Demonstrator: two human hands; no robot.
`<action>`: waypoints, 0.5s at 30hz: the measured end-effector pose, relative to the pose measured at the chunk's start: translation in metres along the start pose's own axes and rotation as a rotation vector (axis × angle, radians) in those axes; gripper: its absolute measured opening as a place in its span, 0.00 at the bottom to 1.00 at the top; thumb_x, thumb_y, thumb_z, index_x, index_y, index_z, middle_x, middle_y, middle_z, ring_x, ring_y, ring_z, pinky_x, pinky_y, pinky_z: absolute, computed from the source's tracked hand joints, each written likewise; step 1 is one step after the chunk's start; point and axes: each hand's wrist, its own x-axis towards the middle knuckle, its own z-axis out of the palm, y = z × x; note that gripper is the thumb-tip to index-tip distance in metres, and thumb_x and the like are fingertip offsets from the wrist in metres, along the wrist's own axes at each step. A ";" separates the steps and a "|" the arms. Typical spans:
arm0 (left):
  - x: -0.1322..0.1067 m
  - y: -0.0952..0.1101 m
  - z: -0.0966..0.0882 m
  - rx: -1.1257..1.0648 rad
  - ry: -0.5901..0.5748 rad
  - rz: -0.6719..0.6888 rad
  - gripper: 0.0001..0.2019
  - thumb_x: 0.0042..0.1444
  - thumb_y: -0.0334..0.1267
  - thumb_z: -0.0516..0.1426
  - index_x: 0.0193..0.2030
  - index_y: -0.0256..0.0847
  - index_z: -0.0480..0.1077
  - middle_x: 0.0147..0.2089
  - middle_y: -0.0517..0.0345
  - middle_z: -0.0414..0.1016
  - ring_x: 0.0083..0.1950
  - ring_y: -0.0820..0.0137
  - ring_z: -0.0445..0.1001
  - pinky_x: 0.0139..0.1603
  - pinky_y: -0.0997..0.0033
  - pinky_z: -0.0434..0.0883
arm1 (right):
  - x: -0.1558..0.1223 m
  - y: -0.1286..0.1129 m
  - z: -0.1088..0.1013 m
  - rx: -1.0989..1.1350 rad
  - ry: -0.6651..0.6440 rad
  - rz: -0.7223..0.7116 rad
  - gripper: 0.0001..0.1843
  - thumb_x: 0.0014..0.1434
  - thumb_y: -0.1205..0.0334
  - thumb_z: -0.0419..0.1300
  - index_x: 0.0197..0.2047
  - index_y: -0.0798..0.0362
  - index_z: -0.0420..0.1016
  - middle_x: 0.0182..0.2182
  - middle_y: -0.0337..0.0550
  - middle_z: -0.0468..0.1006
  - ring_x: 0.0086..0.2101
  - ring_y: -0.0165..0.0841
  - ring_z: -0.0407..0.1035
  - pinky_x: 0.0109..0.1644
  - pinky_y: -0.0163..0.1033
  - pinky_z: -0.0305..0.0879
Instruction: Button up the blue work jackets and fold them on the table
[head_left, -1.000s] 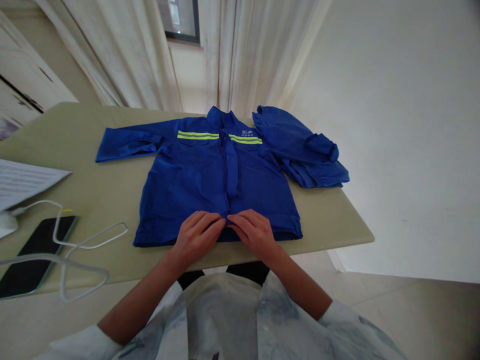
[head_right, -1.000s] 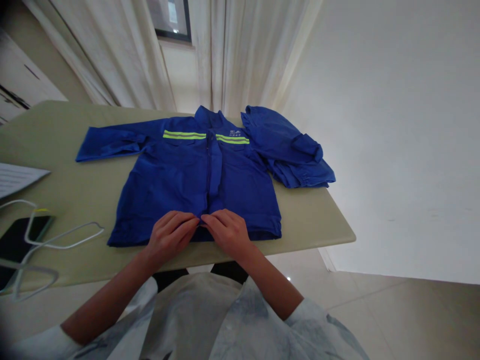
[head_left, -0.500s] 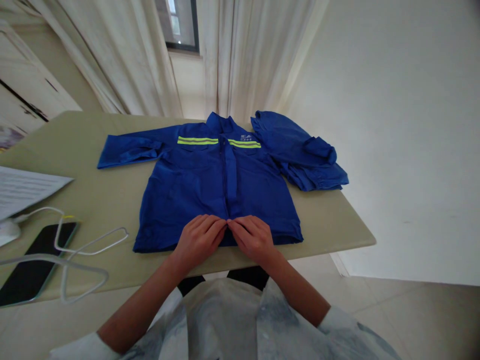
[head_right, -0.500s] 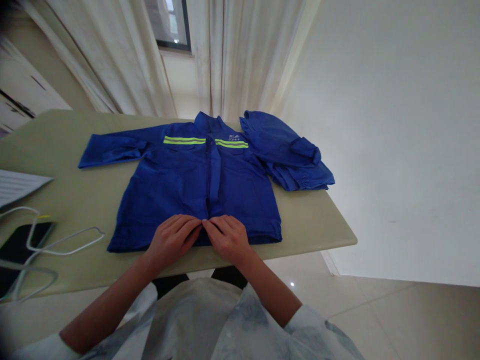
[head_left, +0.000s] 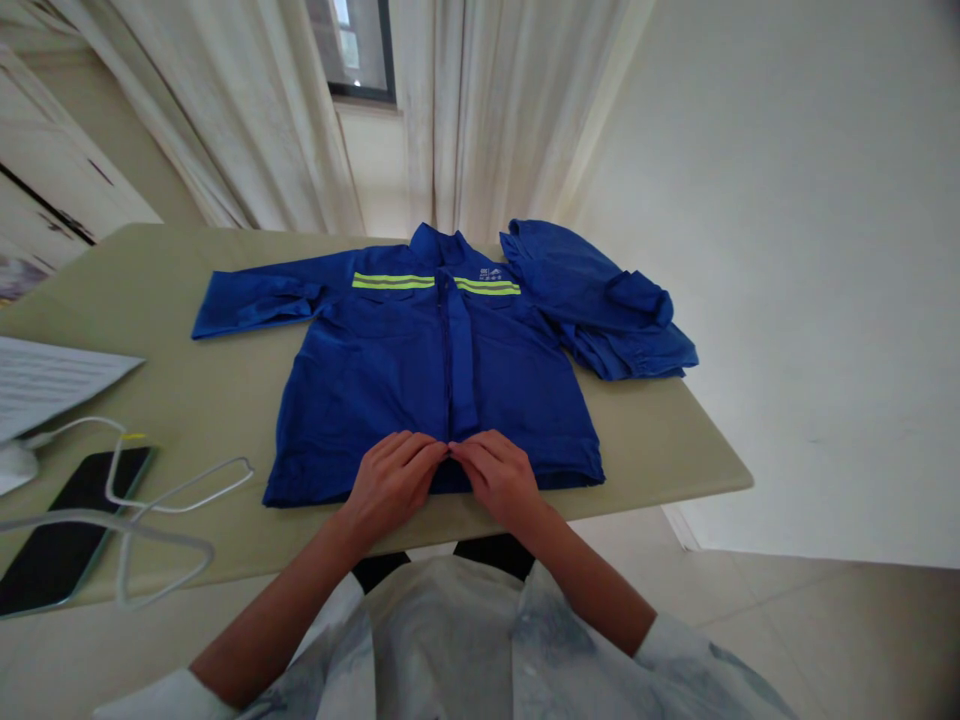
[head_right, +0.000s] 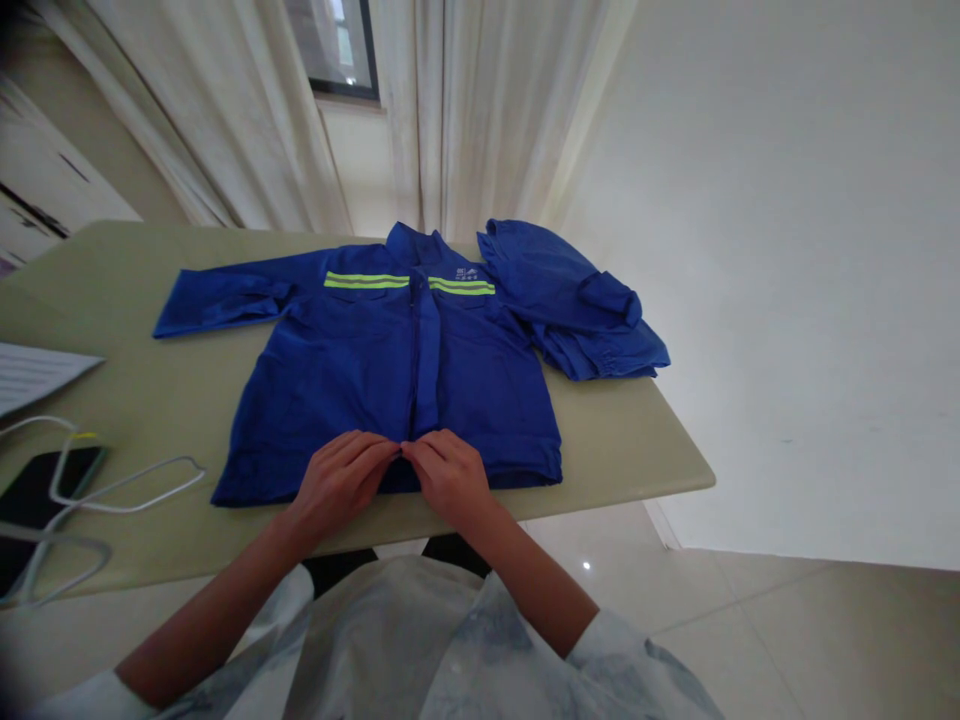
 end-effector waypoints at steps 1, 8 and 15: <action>0.001 -0.001 0.000 -0.031 0.002 -0.027 0.06 0.71 0.31 0.56 0.48 0.40 0.74 0.41 0.54 0.81 0.40 0.66 0.76 0.44 0.64 0.73 | 0.002 0.001 -0.001 0.065 0.015 0.037 0.09 0.73 0.64 0.59 0.50 0.51 0.81 0.39 0.45 0.84 0.41 0.35 0.77 0.48 0.40 0.75; 0.013 -0.002 -0.007 -0.254 -0.003 -0.211 0.04 0.72 0.34 0.56 0.47 0.41 0.73 0.42 0.56 0.78 0.44 0.68 0.77 0.47 0.67 0.74 | 0.013 0.000 -0.014 0.125 -0.012 0.140 0.07 0.71 0.59 0.64 0.47 0.51 0.81 0.40 0.44 0.83 0.42 0.36 0.77 0.50 0.41 0.73; 0.011 -0.001 -0.009 -0.095 -0.015 -0.017 0.06 0.71 0.30 0.56 0.49 0.41 0.74 0.43 0.54 0.80 0.41 0.67 0.74 0.46 0.65 0.73 | 0.009 0.000 -0.017 -0.148 -0.048 -0.060 0.13 0.75 0.63 0.55 0.45 0.53 0.82 0.37 0.48 0.83 0.38 0.37 0.73 0.45 0.43 0.71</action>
